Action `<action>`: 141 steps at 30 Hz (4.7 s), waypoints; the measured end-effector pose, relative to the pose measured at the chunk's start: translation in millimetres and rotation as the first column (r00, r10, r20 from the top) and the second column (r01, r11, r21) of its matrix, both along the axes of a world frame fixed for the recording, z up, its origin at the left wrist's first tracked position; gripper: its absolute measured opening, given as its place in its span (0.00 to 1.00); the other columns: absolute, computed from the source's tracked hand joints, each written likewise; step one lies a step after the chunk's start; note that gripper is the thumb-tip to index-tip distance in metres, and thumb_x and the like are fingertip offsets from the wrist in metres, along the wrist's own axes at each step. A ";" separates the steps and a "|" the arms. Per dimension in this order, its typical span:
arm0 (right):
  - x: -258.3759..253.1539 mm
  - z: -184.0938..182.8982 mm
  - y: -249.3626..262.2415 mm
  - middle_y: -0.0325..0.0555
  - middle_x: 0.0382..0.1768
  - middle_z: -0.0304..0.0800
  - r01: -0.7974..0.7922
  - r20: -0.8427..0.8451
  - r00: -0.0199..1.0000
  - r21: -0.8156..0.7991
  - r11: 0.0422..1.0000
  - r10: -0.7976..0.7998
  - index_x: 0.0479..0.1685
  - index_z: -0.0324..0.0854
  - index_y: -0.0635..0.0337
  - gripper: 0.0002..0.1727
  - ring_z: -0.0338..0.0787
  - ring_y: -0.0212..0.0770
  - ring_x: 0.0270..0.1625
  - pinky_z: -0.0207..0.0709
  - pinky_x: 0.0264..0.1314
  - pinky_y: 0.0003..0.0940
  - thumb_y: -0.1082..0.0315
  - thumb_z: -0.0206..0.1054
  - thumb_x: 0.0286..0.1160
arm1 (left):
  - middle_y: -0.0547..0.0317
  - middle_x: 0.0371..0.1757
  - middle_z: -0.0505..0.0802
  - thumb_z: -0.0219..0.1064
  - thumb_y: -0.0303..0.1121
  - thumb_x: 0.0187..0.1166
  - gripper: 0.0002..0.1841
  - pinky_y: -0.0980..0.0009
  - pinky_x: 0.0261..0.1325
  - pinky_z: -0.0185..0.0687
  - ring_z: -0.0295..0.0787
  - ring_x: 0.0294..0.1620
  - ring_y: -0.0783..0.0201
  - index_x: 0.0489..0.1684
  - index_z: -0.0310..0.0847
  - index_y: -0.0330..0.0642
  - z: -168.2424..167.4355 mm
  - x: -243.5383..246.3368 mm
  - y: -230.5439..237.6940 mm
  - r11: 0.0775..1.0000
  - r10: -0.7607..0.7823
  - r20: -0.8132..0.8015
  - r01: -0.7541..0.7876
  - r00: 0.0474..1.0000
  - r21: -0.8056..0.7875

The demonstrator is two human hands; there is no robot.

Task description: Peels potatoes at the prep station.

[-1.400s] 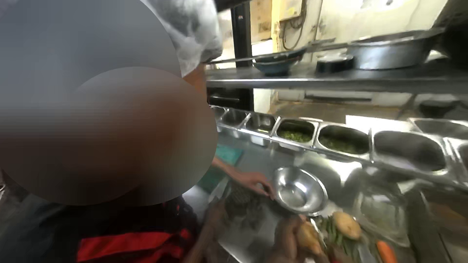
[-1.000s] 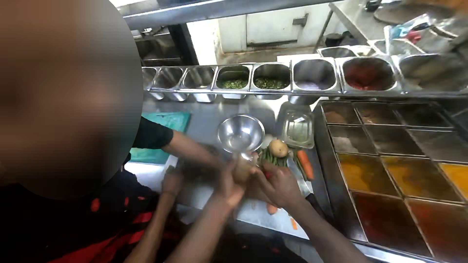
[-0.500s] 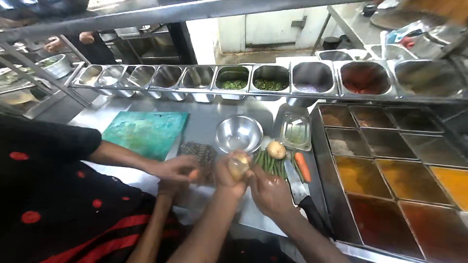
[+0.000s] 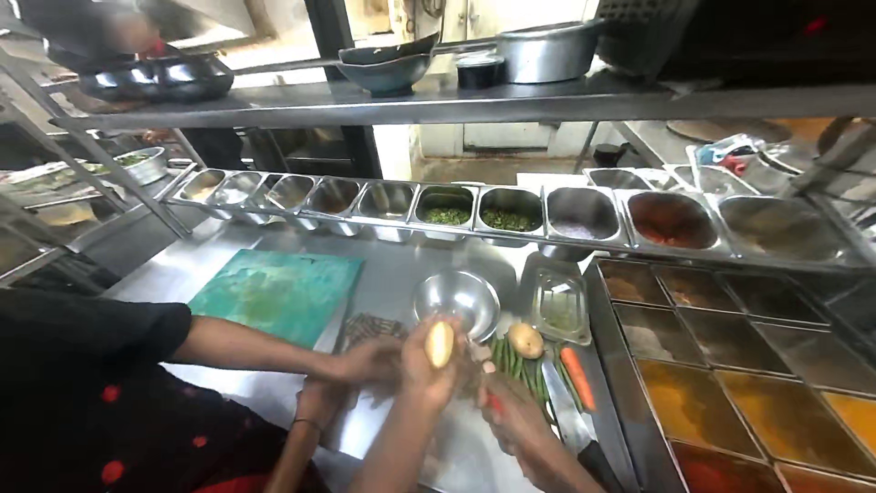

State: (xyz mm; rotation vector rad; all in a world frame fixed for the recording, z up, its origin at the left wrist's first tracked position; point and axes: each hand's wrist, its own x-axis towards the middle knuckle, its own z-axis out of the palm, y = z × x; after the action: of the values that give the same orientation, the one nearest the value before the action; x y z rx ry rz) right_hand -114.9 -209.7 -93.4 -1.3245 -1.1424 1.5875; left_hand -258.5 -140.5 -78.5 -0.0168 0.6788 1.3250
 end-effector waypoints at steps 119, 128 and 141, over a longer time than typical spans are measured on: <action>-11.7 23.9 34.1 0.40 0.16 0.83 -0.326 0.585 0.482 0.811 0.486 -0.652 0.29 0.84 0.50 0.40 0.86 0.43 0.16 0.76 0.12 0.44 0.26 0.41 0.82 | 0.55 0.26 0.86 0.45 0.40 0.80 0.15 0.63 0.33 0.86 0.88 0.28 0.58 0.29 0.74 0.45 57.3 13.4 3.8 0.998 0.013 -0.066 -0.009 0.998 0.067; -18.1 12.6 34.7 0.42 0.20 0.86 -0.336 0.637 0.527 0.765 0.550 -0.563 0.46 0.87 0.53 0.44 0.88 0.46 0.19 0.78 0.15 0.46 0.32 0.28 0.88 | 0.54 0.25 0.85 0.44 0.37 0.83 0.14 0.64 0.22 0.86 0.87 0.22 0.60 0.37 0.73 0.41 47.3 14.5 16.6 0.993 0.102 -0.015 -0.103 0.995 -0.058; -5.7 1.8 22.2 0.34 0.20 0.78 0.089 0.107 0.981 0.503 0.859 -0.165 0.39 0.84 0.54 0.34 0.77 0.28 0.20 0.74 0.24 0.27 0.37 0.41 0.91 | 0.46 0.31 0.87 0.42 0.43 0.90 0.20 0.61 0.26 0.87 0.87 0.24 0.54 0.42 0.74 0.37 34.9 13.8 32.1 0.998 0.055 -0.114 -0.057 0.992 -0.018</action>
State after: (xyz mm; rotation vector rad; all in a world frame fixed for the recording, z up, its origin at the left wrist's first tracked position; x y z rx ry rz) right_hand -120.7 -187.5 -91.6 -1.1484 -1.4069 1.0119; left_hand -244.7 -108.5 -43.7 0.0223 0.7933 1.3806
